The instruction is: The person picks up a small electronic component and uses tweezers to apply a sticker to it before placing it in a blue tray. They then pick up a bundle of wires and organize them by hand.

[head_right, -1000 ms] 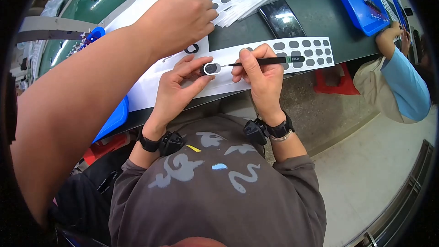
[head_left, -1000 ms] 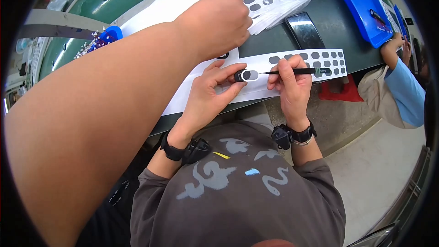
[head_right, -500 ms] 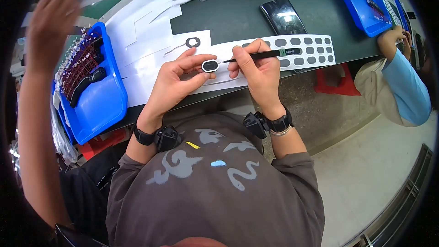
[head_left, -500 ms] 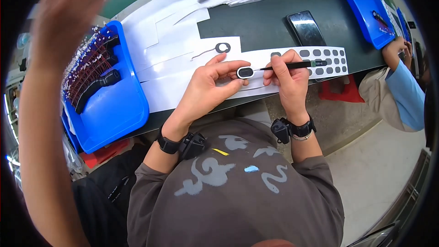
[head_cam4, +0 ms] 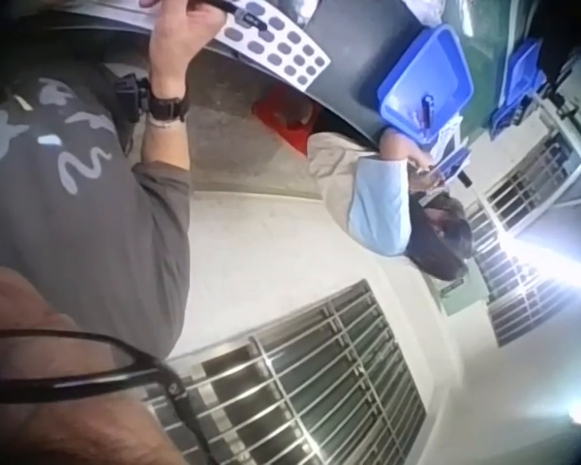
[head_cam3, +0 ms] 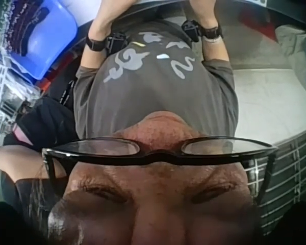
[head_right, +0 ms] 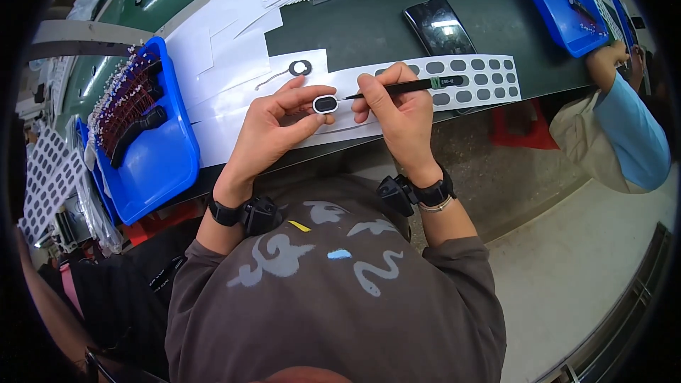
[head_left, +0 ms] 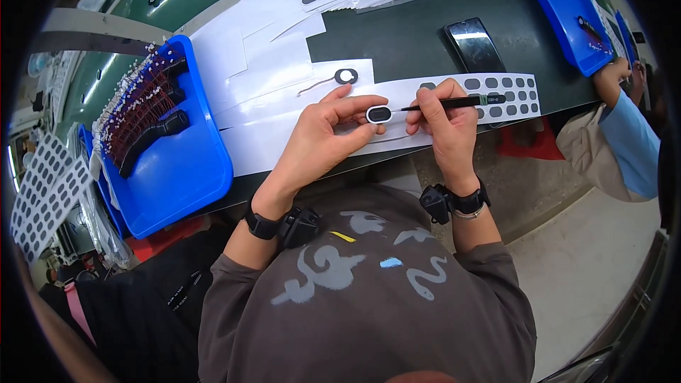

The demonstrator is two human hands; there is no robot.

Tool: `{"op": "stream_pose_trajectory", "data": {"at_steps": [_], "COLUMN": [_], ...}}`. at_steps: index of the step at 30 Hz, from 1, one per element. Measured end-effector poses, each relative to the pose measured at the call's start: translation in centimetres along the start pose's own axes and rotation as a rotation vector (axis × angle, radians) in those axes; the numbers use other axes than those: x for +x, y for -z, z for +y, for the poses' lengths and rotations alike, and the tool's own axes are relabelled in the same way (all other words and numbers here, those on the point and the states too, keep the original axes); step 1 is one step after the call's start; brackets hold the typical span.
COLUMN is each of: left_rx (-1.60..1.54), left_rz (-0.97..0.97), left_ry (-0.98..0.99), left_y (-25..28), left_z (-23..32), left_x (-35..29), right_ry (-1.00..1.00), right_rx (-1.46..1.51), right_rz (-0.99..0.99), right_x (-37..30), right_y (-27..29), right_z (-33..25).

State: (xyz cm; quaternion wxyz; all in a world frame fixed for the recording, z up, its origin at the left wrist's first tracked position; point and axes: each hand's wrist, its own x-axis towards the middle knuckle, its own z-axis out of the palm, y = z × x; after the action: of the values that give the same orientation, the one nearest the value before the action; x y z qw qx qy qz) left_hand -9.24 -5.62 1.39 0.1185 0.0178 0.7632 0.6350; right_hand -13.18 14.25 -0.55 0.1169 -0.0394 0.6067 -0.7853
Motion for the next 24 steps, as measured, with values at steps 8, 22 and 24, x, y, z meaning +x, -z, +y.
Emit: {"op": "stream_pose_trajectory", "data": {"at_steps": [8,22,24], "left_rx": [-0.009,-0.012,-0.012], "left_rz": [0.004,0.008,0.009], "left_ry": [-0.004,0.035,0.029], "left_y": [0.09,0.1,0.01], "left_z": [-0.18,0.07,0.08], "left_x": [0.11,-0.06,-0.02], "right_ry": [0.003,0.009,0.011], "right_rx": [-0.016,-0.016,-0.013], "right_rz": [-0.01,-0.027,-0.031], "right_x": [-0.04,-0.11,-0.1], "right_y": [0.15,0.2,0.26], "right_z": [0.09,0.18,0.19]}}
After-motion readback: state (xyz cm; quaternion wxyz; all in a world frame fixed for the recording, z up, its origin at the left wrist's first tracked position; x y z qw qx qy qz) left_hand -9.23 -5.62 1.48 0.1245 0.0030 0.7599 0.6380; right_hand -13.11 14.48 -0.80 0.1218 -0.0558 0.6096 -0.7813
